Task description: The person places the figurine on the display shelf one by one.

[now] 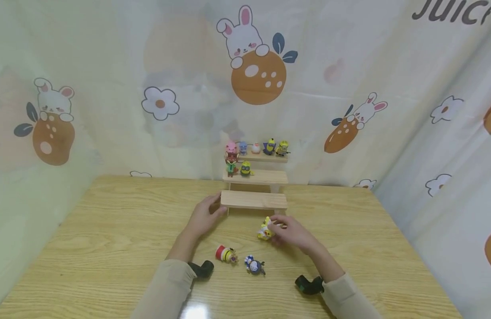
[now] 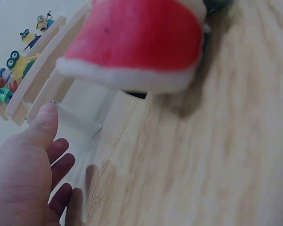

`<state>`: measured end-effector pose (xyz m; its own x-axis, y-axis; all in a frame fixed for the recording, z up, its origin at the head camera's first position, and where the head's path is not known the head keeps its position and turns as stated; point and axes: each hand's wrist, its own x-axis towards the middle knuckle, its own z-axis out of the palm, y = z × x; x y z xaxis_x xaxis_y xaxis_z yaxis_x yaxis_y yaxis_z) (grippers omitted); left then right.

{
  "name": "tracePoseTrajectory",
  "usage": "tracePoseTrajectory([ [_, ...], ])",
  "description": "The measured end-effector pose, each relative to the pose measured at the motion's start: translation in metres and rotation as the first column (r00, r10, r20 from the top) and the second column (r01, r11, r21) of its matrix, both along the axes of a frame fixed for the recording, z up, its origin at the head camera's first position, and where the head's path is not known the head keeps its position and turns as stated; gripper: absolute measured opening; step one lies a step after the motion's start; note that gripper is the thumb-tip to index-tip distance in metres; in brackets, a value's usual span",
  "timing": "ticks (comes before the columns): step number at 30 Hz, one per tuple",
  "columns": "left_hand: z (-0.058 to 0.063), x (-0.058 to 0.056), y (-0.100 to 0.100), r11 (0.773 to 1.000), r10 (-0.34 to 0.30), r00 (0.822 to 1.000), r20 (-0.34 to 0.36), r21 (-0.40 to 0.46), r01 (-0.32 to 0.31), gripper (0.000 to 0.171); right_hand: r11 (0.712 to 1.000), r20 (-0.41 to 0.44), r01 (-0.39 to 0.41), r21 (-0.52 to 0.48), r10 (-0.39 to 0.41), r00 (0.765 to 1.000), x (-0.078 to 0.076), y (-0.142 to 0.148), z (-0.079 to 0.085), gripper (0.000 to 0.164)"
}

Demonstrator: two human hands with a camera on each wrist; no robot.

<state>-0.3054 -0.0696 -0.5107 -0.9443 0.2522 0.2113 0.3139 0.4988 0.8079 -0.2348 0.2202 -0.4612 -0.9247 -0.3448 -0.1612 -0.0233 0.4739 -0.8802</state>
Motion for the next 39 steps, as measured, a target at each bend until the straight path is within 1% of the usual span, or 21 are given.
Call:
tracePoseTrajectory([
  [3, 0.000, 0.000, 0.000, 1.000, -0.001, 1.000, 0.002, 0.001, 0.001, 0.066, 0.996, -0.078, 0.009, 0.089, -0.002, 0.997, 0.003, -0.005, 0.003, 0.045],
  [6, 0.000, 0.000, 0.000, 1.000, 0.002, 1.000, 0.007, 0.008, -0.002, 0.065, 0.980, -0.173, 0.025, 0.198, 0.010, 0.985, 0.008, -0.011, 0.007, 0.045],
  [9, 0.000, 0.000, 0.001, 1.000, 0.001, 1.000, 0.005, 0.010, -0.001, 0.065, 0.945, -0.278, 0.060, 0.321, 0.034, 0.960, 0.013, -0.019, 0.012, 0.044],
  [13, 0.000, -0.001, 0.001, 1.000, -0.003, 1.000, 0.005, 0.007, 0.003, 0.065, 0.887, -0.361, 0.136, 0.442, 0.038, 0.932, 0.017, -0.027, 0.018, 0.045],
  [15, 0.000, -0.001, 0.001, 1.000, 0.000, 1.000, 0.010, 0.006, 0.000, 0.065, 0.860, -0.385, 0.169, 0.482, 0.035, 0.922, 0.018, -0.030, 0.020, 0.044],
  [17, 0.001, -0.001, 0.001, 1.000, 0.002, 1.000, 0.011, 0.004, -0.002, 0.065, 0.841, -0.404, 0.193, 0.505, 0.034, 0.914, 0.019, -0.032, 0.022, 0.042],
  [18, 0.001, -0.001, 0.001, 1.000, 0.002, 1.000, 0.010, 0.004, -0.002, 0.065, 0.838, -0.413, 0.201, 0.508, 0.032, 0.910, 0.019, -0.033, 0.022, 0.040],
  [21, 0.002, 0.000, 0.001, 1.000, 0.000, 1.000, 0.013, 0.006, -0.001, 0.065, 0.840, -0.421, 0.212, 0.499, 0.021, 0.907, 0.020, -0.034, 0.023, 0.036],
  [26, 0.003, 0.000, 0.002, 1.000, -0.003, 1.000, 0.027, 0.017, 0.002, 0.065, 0.864, -0.391, 0.194, 0.465, 0.004, 0.920, 0.021, -0.035, 0.026, 0.033],
  [29, 0.003, 0.000, 0.003, 1.000, -0.011, 1.000, 0.019, 0.014, 0.011, 0.065, 0.875, -0.384, 0.178, 0.451, 0.010, 0.923, 0.022, -0.034, 0.029, 0.031],
  [32, 0.002, 0.000, 0.003, 1.000, -0.013, 1.000, 0.015, 0.010, 0.013, 0.066, 0.880, -0.389, 0.159, 0.448, 0.032, 0.920, 0.021, -0.033, 0.029, 0.031],
  [36, 0.001, 0.001, 0.002, 1.000, 0.009, 1.000, 0.028, 0.018, -0.010, 0.065, 0.885, -0.400, 0.119, 0.450, 0.081, 0.913, 0.016, -0.034, 0.029, 0.032],
  [39, 0.000, 0.001, 0.002, 1.000, 0.010, 1.000, 0.022, 0.027, -0.011, 0.064, 0.891, -0.413, 0.118, 0.437, 0.083, 0.907, 0.011, -0.036, 0.037, 0.032],
])
